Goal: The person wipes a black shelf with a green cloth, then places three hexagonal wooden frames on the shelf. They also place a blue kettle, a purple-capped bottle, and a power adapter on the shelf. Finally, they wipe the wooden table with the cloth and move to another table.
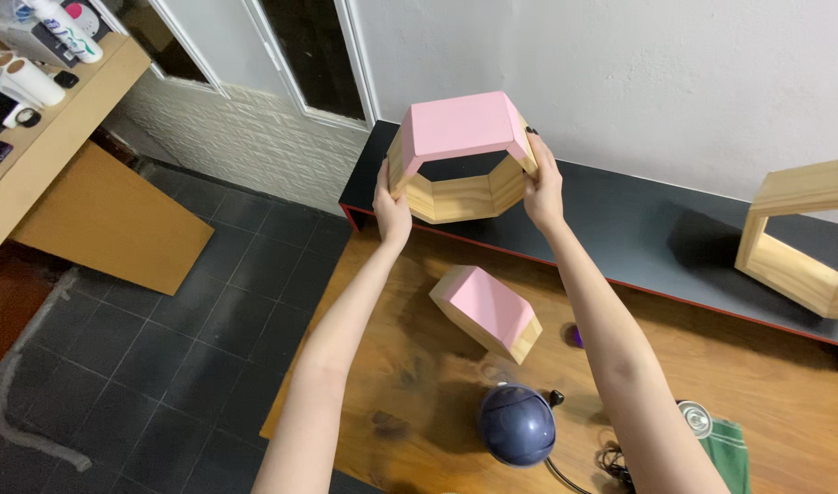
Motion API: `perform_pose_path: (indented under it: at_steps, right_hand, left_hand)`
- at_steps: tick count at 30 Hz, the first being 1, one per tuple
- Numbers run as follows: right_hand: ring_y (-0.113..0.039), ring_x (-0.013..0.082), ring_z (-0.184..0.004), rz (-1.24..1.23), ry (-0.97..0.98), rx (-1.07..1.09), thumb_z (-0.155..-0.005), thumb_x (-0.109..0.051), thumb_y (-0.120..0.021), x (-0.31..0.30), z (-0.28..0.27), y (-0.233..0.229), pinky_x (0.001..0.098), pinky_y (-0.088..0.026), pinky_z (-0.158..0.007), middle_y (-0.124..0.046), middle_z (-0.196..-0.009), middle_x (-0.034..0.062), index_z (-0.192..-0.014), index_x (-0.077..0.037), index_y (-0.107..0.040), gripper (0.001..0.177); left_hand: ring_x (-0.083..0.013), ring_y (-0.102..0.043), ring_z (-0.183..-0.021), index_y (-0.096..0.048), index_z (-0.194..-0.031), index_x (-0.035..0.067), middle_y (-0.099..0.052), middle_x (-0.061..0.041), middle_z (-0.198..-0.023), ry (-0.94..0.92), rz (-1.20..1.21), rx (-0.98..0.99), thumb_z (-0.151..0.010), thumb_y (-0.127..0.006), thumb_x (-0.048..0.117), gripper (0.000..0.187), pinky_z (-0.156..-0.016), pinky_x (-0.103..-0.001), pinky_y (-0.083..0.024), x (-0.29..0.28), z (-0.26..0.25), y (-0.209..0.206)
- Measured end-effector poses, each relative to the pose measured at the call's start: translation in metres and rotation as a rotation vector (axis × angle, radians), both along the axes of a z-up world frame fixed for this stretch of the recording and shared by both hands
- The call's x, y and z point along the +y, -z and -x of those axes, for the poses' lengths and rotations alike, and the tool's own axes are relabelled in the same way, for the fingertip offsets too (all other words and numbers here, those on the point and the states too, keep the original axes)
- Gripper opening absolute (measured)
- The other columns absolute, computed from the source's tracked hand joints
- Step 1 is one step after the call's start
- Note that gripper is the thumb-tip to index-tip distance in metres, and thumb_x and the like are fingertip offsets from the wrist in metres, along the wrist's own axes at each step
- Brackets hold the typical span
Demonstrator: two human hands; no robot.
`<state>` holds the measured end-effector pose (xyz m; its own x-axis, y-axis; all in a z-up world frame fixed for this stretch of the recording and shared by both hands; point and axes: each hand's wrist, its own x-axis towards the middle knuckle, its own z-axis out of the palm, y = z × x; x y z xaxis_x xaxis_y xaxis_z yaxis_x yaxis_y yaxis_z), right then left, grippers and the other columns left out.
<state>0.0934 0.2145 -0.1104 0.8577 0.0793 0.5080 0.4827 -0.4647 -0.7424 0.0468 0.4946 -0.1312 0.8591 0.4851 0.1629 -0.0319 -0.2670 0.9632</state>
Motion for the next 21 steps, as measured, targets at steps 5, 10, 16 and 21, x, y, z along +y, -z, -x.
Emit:
perform_pose_path:
  at_steps: [5, 10, 16, 21]
  right_hand:
    - [-0.038, 0.0423, -0.146, -0.008, 0.014, 0.023, -0.092, 0.024, -0.051, 0.01, -0.01, 0.005, 0.0613, -0.033, -0.119, -0.042, -0.155, 0.0156, -0.158, -0.018, -0.041, 0.079]
    - [-0.038, 0.0418, -0.146, -0.001, 0.015, -0.003, -0.092, 0.023, -0.052, 0.013, -0.026, 0.018, 0.0602, -0.034, -0.12, -0.042, -0.155, 0.0158, -0.158, -0.018, -0.041, 0.078]
    - [-0.039, 0.0448, -0.145, -0.006, 0.009, -0.004, -0.092, 0.025, -0.052, 0.021, -0.032, 0.02, 0.0632, -0.035, -0.117, -0.043, -0.154, 0.0178, -0.158, -0.018, -0.041, 0.08]
    - [-0.039, 0.0419, -0.146, -0.013, 0.033, 0.0, -0.092, 0.023, -0.053, 0.022, -0.038, 0.03, 0.0617, -0.035, -0.118, -0.042, -0.155, 0.0146, -0.158, -0.019, -0.041, 0.079]
  left_hand:
    - [-0.0373, -0.046, -0.142, -0.044, -0.153, 0.025, -0.05, -0.014, -0.151, -0.005, 0.002, -0.018, -0.103, -0.057, 0.011, 0.053, -0.118, -0.051, -0.041, 0.009, -0.016, 0.013]
    - [-0.0367, -0.047, -0.141, -0.044, -0.153, 0.027, -0.051, -0.012, -0.149, -0.016, -0.009, -0.021, -0.103, -0.059, 0.013, 0.054, -0.117, -0.051, -0.042, 0.013, -0.03, 0.021]
    - [-0.039, -0.048, -0.14, -0.042, -0.154, 0.028, -0.052, -0.013, -0.146, -0.025, -0.015, -0.04, -0.104, -0.057, 0.012, 0.054, -0.117, -0.052, -0.043, 0.018, -0.04, 0.028]
    - [-0.0358, -0.047, -0.142, -0.043, -0.154, 0.028, -0.05, -0.01, -0.148, 0.009, -0.016, -0.055, -0.103, -0.056, 0.006, 0.057, -0.118, -0.049, -0.04, 0.022, -0.047, 0.033]
